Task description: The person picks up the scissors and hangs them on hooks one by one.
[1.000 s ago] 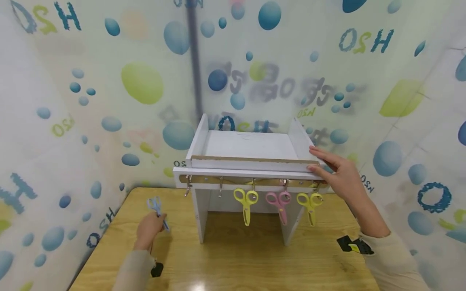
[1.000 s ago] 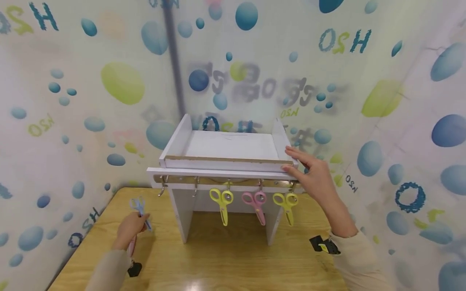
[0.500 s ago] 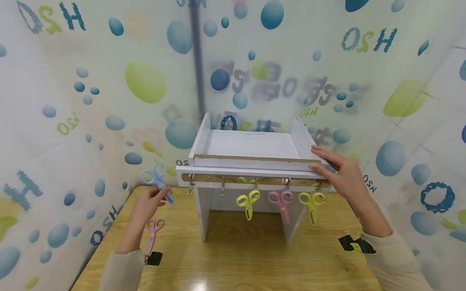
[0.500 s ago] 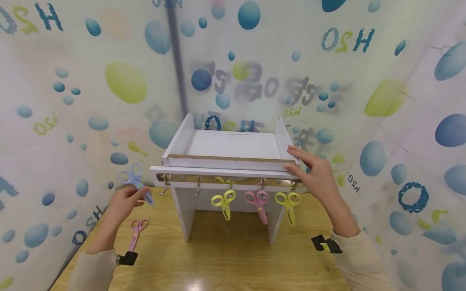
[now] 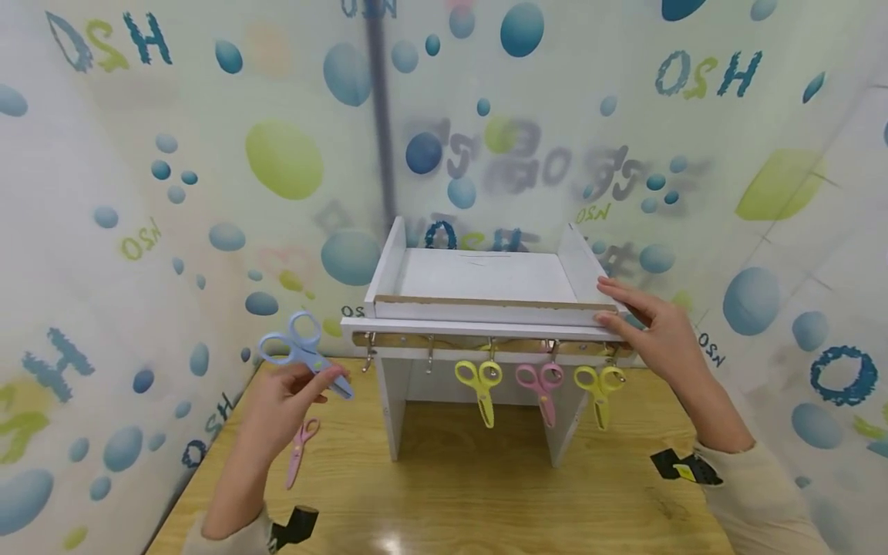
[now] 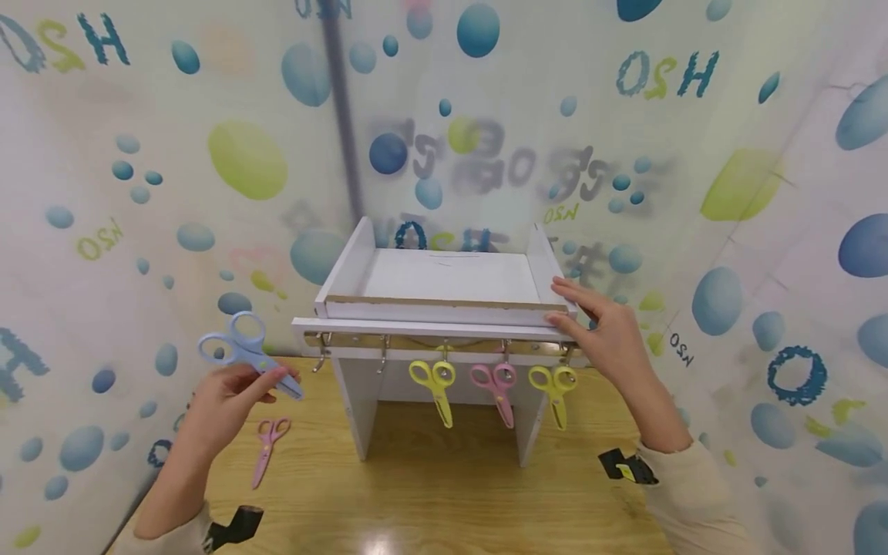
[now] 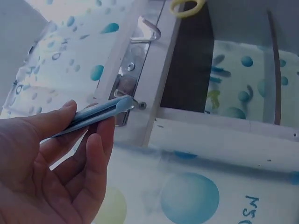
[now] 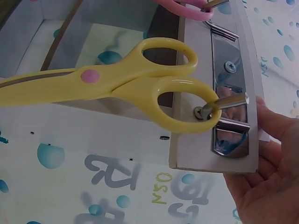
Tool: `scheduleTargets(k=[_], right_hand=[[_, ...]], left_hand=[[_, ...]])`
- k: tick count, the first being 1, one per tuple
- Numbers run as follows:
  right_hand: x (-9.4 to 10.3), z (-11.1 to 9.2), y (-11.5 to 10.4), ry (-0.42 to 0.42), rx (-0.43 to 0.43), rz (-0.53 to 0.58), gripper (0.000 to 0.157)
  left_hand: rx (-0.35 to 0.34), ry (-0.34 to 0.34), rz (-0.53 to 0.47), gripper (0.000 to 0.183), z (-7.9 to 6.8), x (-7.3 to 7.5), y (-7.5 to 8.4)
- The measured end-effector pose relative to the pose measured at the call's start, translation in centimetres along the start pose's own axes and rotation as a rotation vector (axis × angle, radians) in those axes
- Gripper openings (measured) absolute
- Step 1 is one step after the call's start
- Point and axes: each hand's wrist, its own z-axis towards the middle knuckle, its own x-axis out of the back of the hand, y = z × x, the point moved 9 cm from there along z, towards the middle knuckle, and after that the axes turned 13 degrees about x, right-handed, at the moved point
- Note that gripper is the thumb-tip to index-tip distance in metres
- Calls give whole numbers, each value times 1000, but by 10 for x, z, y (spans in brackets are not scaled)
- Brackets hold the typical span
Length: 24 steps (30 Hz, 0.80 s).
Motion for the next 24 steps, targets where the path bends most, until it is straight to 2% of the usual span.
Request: scheduleTargets(k=[4, 8, 13, 15, 18, 24], right_hand=[[1, -2, 2, -1, -2, -4, 45], [0, -4, 3, -2, -14, 3, 45], [-1, -6, 4, -2, -30, 14, 45], [-1, -5, 4, -8, -36, 8, 45], [-1, -3, 5, -16, -42, 0, 46], [-1, -2, 2, -28, -48, 12, 46]], left_hand=[[-78, -168, -40, 19, -10, -27, 14], [-161, -322, -42, 20, -17, -64, 22], [-195, -491, -72, 21, -17, -110, 19], [-184, -523, -81, 22, -15, -123, 16], [-160, -529, -72, 24, -7, -137, 7], [-101, -509, -51, 28, 0, -150, -12]])
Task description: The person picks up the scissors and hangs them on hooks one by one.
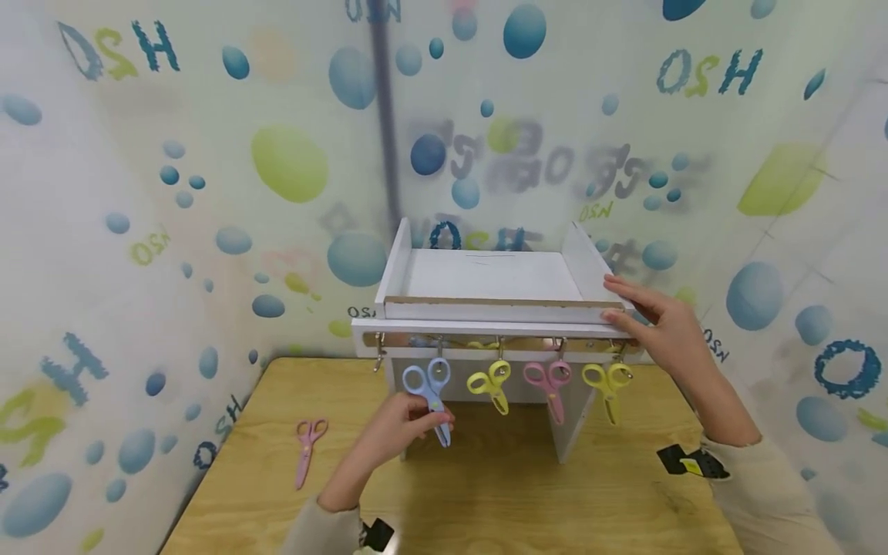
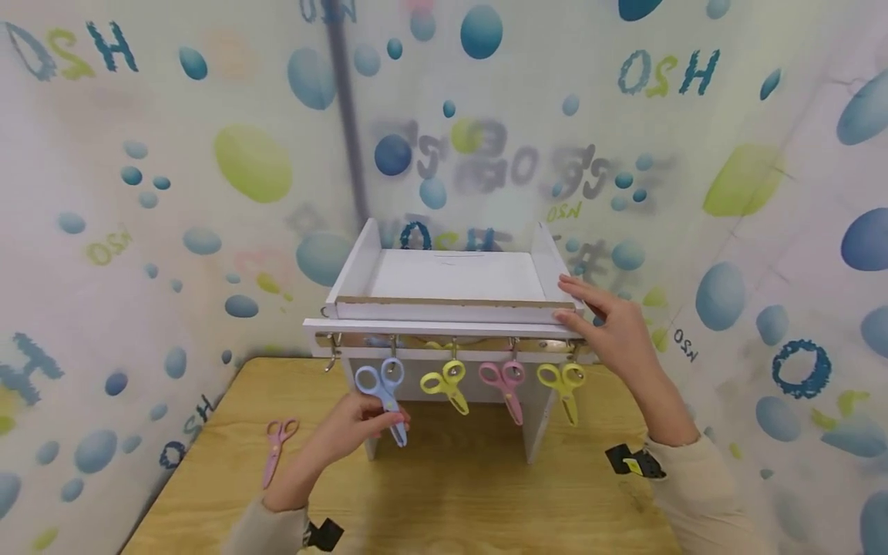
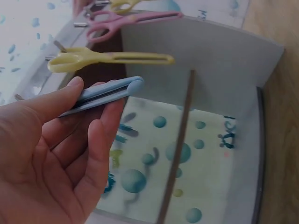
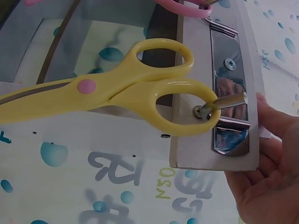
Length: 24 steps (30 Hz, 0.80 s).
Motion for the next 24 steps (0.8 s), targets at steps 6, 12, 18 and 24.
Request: scheduleTargets(k=[6, 12, 18, 24], right_hand=[[1, -2, 1, 14, 20, 31, 45], [3, -2, 0, 43, 35, 48, 45], [2, -2, 1, 61, 42, 56, 44], [1, 0, 2, 52, 32, 21, 44]], left_hand=[[3, 3, -72, 21, 4, -7, -14], [-24, 24, -77, 21, 4, -13, -24], [1, 21, -85, 18, -2, -16, -42], [65, 30, -88, 20, -10, -5, -70]])
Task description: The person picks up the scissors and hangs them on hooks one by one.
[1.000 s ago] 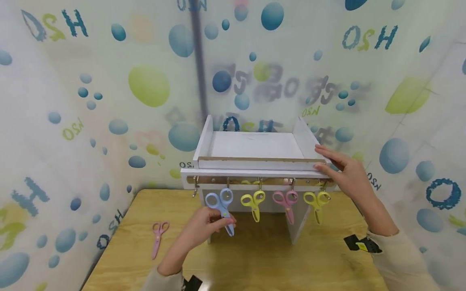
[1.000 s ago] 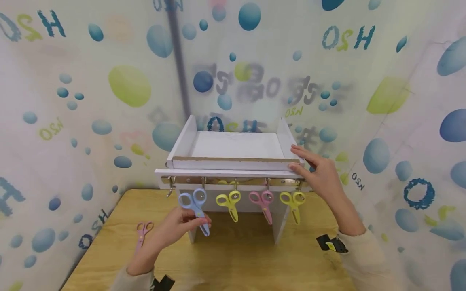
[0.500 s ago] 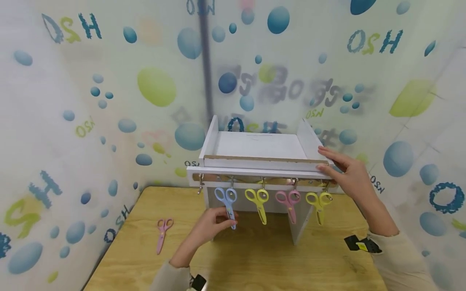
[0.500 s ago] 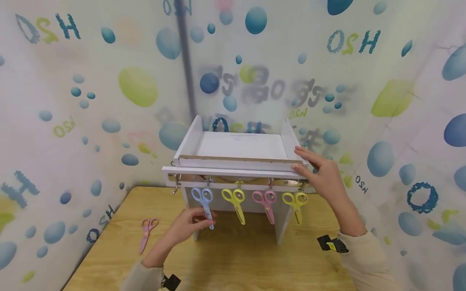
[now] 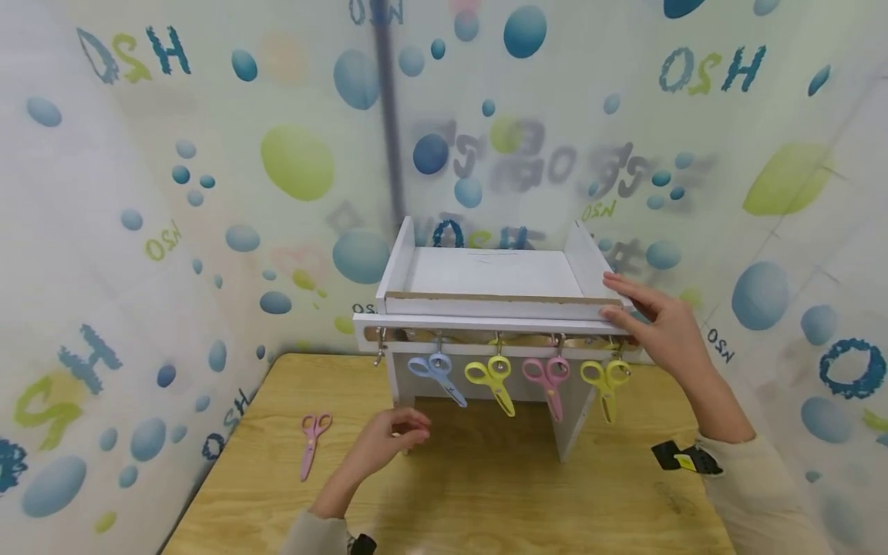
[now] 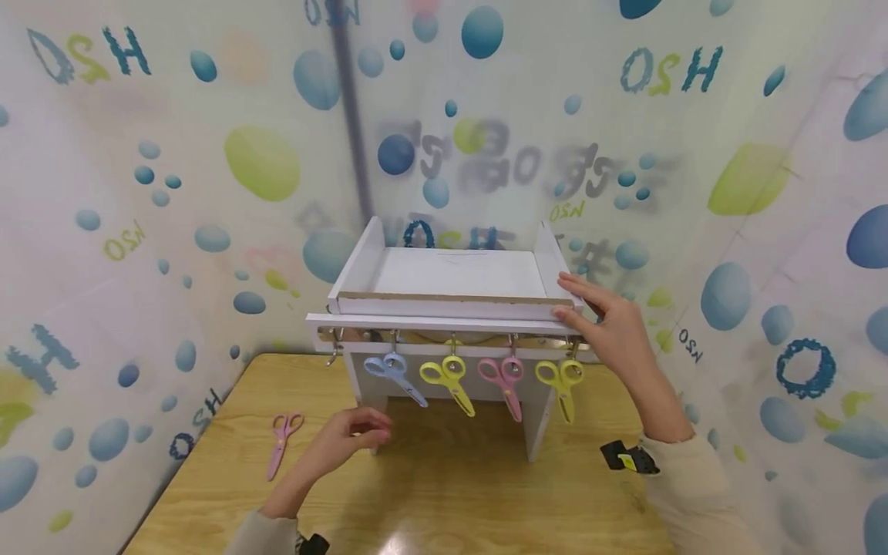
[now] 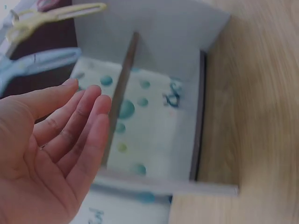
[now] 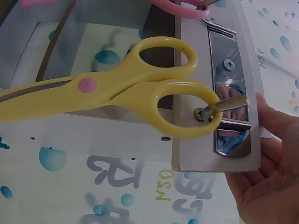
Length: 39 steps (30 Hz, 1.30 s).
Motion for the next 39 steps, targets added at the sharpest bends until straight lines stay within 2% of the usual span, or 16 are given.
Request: scheduleTargets(k=[3, 6, 8, 11, 14, 17, 21, 23, 26, 32, 35, 39], right_hand=[[1, 0, 0, -4, -9, -4, 45], [0, 0, 1, -8, -18, 4, 45], [-1, 0, 2, -7, -21, 7, 45], [0, -1, 3, -2, -29, 17, 46], [1, -2, 4, 2, -31, 24, 46], [1, -2, 4, 1, -30, 33, 46], [0, 1, 3, 0, -22, 49, 45], [0, 1, 3, 0, -16, 57, 45], [-1, 3, 2, -7, -15, 67, 45], [-1, 1, 4, -17, -46, 58, 45], [-1, 0, 5, -19, -50, 54, 45], [-2, 1, 4, -23, -47, 49, 45]], left_hand=[[22, 45, 30, 19, -2, 16, -18], [104, 117, 72, 18, -6, 37, -43], [196, 205, 139, 20, -10, 55, -64], [346, 331, 293, 27, -16, 82, -94], [497, 425, 456, 38, -24, 106, -123], [629, 456, 555, 49, -29, 123, -151], [769, 413, 591, 63, -33, 131, -184], [802, 391, 579, 64, -33, 131, -195], [797, 390, 565, 57, -33, 133, -205], [688, 429, 565, 39, -28, 136, -200], [696, 392, 553, 33, -28, 132, -200], [701, 360, 460, 29, -29, 127, -203]])
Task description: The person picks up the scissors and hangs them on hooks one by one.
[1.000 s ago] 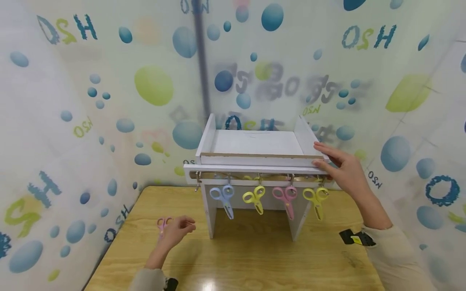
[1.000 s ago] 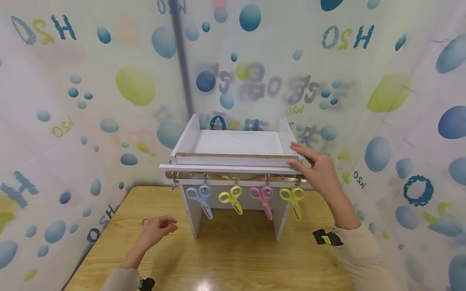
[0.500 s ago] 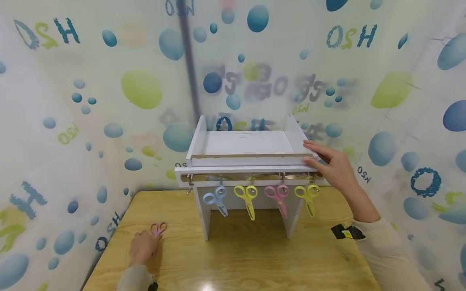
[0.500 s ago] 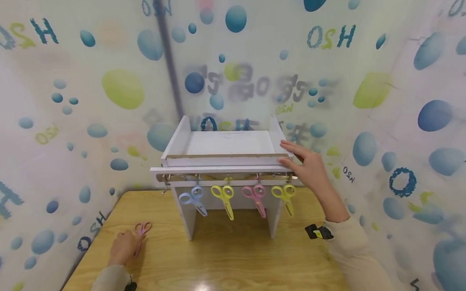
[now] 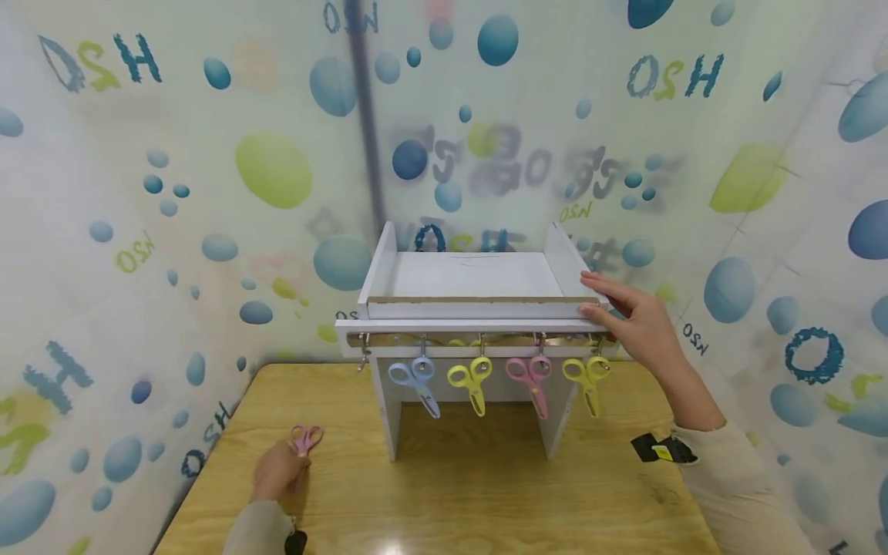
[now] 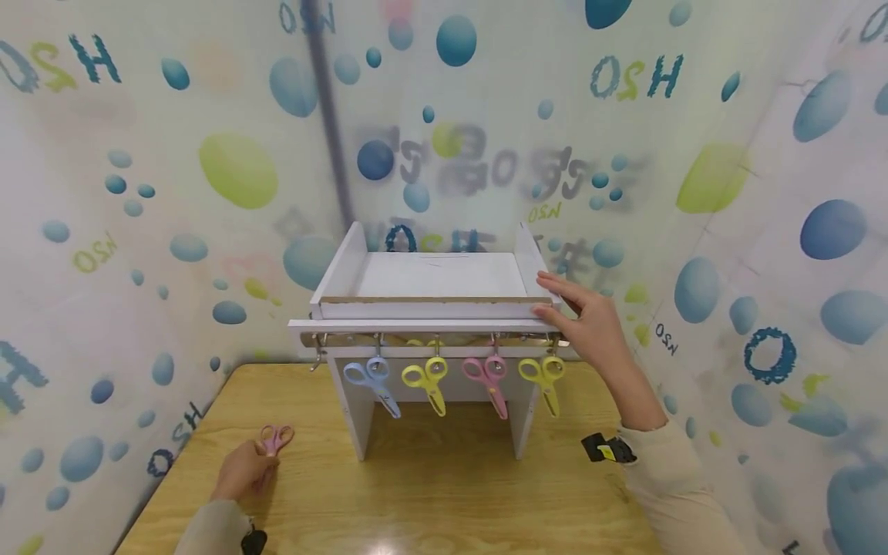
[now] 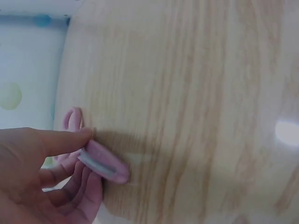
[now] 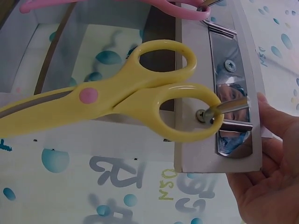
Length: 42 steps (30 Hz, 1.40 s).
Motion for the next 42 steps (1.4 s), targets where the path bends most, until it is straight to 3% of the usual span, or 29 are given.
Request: scheduleTargets(k=[7, 12, 15, 19, 23, 25, 28, 33, 38, 42], right_hand=[[1, 0, -2, 10, 8, 1, 46], [0, 0, -2, 10, 2, 10, 46], [0, 0, -2, 7, 1, 11, 46], [1, 1, -2, 11, 3, 9, 46], [1, 1, -3, 18, 3, 12, 45], [1, 1, -3, 20, 2, 17, 45], [1, 0, -2, 21, 2, 23, 45], [1, -1, -1, 29, 10, 29, 45], [1, 0, -3, 35, 10, 33, 44], [1, 0, -3, 31, 0, 39, 43]], left_hand=[[-12, 23, -160, 27, 1, 0, -3], [24, -12, -451, 38, -1, 8, -3], [25, -64, -632, 46, -7, 21, 9], [-39, -126, -801, 45, -22, 46, 35], [-165, -178, -1007, 23, -46, 75, 66], [-236, -187, -1062, 12, -61, 89, 81], [-341, -203, -1088, 8, -87, 108, 103], [-465, -205, -1019, 5, -129, 129, 131], [-586, -253, -919, 9, -158, 128, 152], [-642, -316, -897, 18, -168, 116, 163]])
